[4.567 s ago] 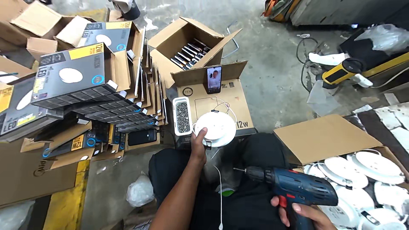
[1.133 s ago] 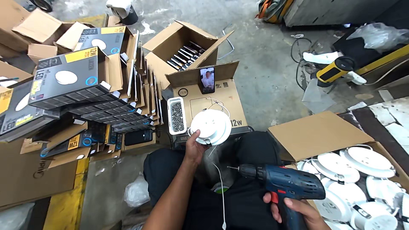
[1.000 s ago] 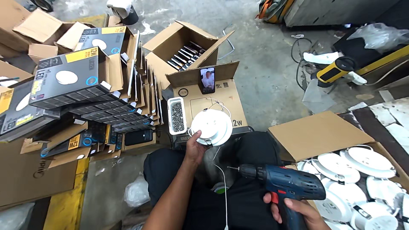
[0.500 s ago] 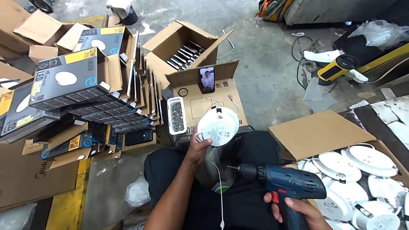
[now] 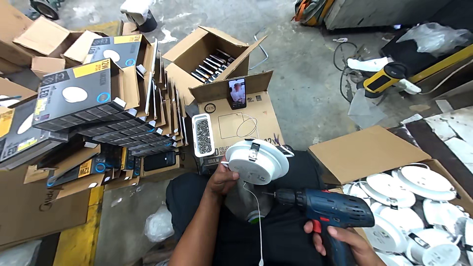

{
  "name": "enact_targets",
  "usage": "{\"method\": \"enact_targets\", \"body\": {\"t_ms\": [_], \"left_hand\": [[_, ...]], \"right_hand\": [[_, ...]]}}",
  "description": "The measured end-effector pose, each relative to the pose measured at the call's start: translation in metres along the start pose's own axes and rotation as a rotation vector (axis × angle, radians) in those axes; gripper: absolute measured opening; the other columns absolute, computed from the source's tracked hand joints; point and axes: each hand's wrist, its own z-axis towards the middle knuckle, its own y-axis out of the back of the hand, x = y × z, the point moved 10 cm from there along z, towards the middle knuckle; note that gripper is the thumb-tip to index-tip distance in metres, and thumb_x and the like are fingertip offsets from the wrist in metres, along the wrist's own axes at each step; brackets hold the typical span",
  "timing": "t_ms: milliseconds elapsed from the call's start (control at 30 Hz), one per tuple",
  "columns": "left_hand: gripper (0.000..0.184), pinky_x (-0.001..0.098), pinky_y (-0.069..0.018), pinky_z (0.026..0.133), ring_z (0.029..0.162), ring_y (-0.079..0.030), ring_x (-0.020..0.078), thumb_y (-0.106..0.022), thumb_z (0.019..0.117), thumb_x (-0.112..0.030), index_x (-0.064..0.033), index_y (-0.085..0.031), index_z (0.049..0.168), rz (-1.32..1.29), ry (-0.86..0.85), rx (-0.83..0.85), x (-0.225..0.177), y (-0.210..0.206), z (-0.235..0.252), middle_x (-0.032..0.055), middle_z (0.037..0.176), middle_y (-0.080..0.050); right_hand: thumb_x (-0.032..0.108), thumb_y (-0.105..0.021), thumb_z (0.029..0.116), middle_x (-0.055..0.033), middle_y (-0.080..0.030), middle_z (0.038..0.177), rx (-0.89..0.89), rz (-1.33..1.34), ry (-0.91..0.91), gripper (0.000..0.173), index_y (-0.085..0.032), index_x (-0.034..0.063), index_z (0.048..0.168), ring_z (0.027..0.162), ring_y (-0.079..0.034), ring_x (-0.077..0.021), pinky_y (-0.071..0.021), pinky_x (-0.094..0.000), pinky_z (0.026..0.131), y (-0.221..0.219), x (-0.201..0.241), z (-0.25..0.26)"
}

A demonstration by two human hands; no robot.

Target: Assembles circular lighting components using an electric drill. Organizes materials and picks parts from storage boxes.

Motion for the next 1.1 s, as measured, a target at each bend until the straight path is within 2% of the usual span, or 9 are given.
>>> {"method": "enact_targets", "body": {"t_ms": [167,500,633,733,833,900,967,1033,1100], "left_hand": [[0.053,0.0422,-0.0557,0.100,0.112,-0.070,0.0198,-0.076,0.0819,-0.007,-0.0132,-0.062,0.133,-0.041,-0.034,0.050,-0.008,-0.002,-0.004,0.0082,0.122,-0.072],[0.055,0.0438,-0.0550,0.100,0.112,-0.069,0.0208,-0.077,0.0816,-0.004,-0.0123,-0.061,0.134,-0.030,-0.022,0.060,-0.006,0.000,-0.006,0.0091,0.122,-0.072],[0.047,0.0481,-0.0527,0.104,0.119,-0.067,0.0249,-0.071,0.0930,-0.017,-0.0152,-0.057,0.138,-0.116,-0.036,0.026,-0.007,-0.001,-0.003,0.0110,0.128,-0.069],[0.041,0.0502,-0.0565,0.095,0.109,-0.070,0.0287,-0.072,0.0932,-0.032,-0.0088,-0.066,0.126,-0.213,-0.020,-0.119,-0.003,0.014,-0.001,0.0160,0.118,-0.072],[0.043,0.0542,-0.0592,0.085,0.098,-0.072,0.0347,-0.075,0.0868,-0.035,-0.0049,-0.069,0.117,-0.298,-0.013,-0.291,-0.002,0.031,-0.002,0.0210,0.109,-0.072],[0.042,0.0540,-0.0600,0.076,0.085,-0.071,0.0367,-0.065,0.0864,-0.040,-0.0037,-0.068,0.108,-0.370,0.002,-0.395,0.003,0.042,-0.004,0.0235,0.101,-0.071],[0.050,0.0507,-0.0586,0.074,0.076,-0.069,0.0334,-0.054,0.0883,-0.049,-0.0039,-0.069,0.103,-0.448,0.017,-0.351,0.006,0.040,-0.002,0.0211,0.094,-0.071],[0.058,0.0495,-0.0580,0.076,0.076,-0.069,0.0322,-0.046,0.0879,-0.056,-0.0048,-0.070,0.102,-0.455,0.023,-0.321,0.005,0.039,-0.002,0.0191,0.092,-0.071],[0.054,0.0530,-0.0582,0.075,0.079,-0.069,0.0353,-0.048,0.0901,-0.052,-0.0042,-0.069,0.103,-0.404,0.002,-0.430,0.003,0.048,-0.005,0.0207,0.093,-0.071]], "right_hand": [[0.034,-0.068,0.0963,-0.0190,-0.074,0.110,-0.012,0.006,-0.007,0.036,-0.072,0.0105,0.124,0.079,-0.074,-0.0216,-0.0624,-0.0320,0.070,-0.001,0.000,0.001],[0.034,-0.068,0.0965,-0.0195,-0.074,0.111,0.002,0.011,-0.006,0.037,-0.071,0.0109,0.125,0.079,-0.074,-0.0222,-0.0624,-0.0325,0.070,-0.001,-0.001,0.000],[0.035,-0.067,0.0969,-0.0184,-0.074,0.111,-0.003,-0.011,-0.008,0.037,-0.071,0.0108,0.125,0.078,-0.074,-0.0205,-0.0620,-0.0316,0.070,0.000,-0.002,0.000],[0.034,-0.068,0.0967,-0.0167,-0.075,0.110,-0.027,-0.083,0.005,0.036,-0.071,0.0127,0.125,0.076,-0.073,-0.0192,-0.0619,-0.0305,0.069,-0.002,0.000,0.000],[0.033,-0.070,0.0956,-0.0154,-0.075,0.109,-0.086,-0.206,0.019,0.034,-0.071,0.0143,0.124,0.076,-0.073,-0.0185,-0.0614,-0.0309,0.068,-0.005,0.001,-0.002],[0.034,-0.071,0.0948,-0.0130,-0.076,0.109,-0.135,-0.302,0.021,0.033,-0.071,0.0165,0.123,0.076,-0.072,-0.0174,-0.0613,-0.0309,0.069,-0.007,0.002,-0.003],[0.032,-0.071,0.0943,-0.0117,-0.076,0.109,-0.160,-0.348,0.019,0.032,-0.071,0.0170,0.122,0.077,-0.073,-0.0177,-0.0616,-0.0316,0.070,-0.009,0.002,-0.004],[0.030,-0.072,0.0942,-0.0116,-0.076,0.109,-0.173,-0.364,0.012,0.031,-0.070,0.0159,0.122,0.077,-0.073,-0.0183,-0.0619,-0.0323,0.070,-0.011,0.001,-0.004],[0.030,-0.073,0.0934,-0.0125,-0.077,0.107,-0.192,-0.349,0.002,0.031,-0.069,0.0150,0.121,0.075,-0.074,-0.0202,-0.0624,-0.0337,0.069,-0.010,0.000,-0.002]]}}
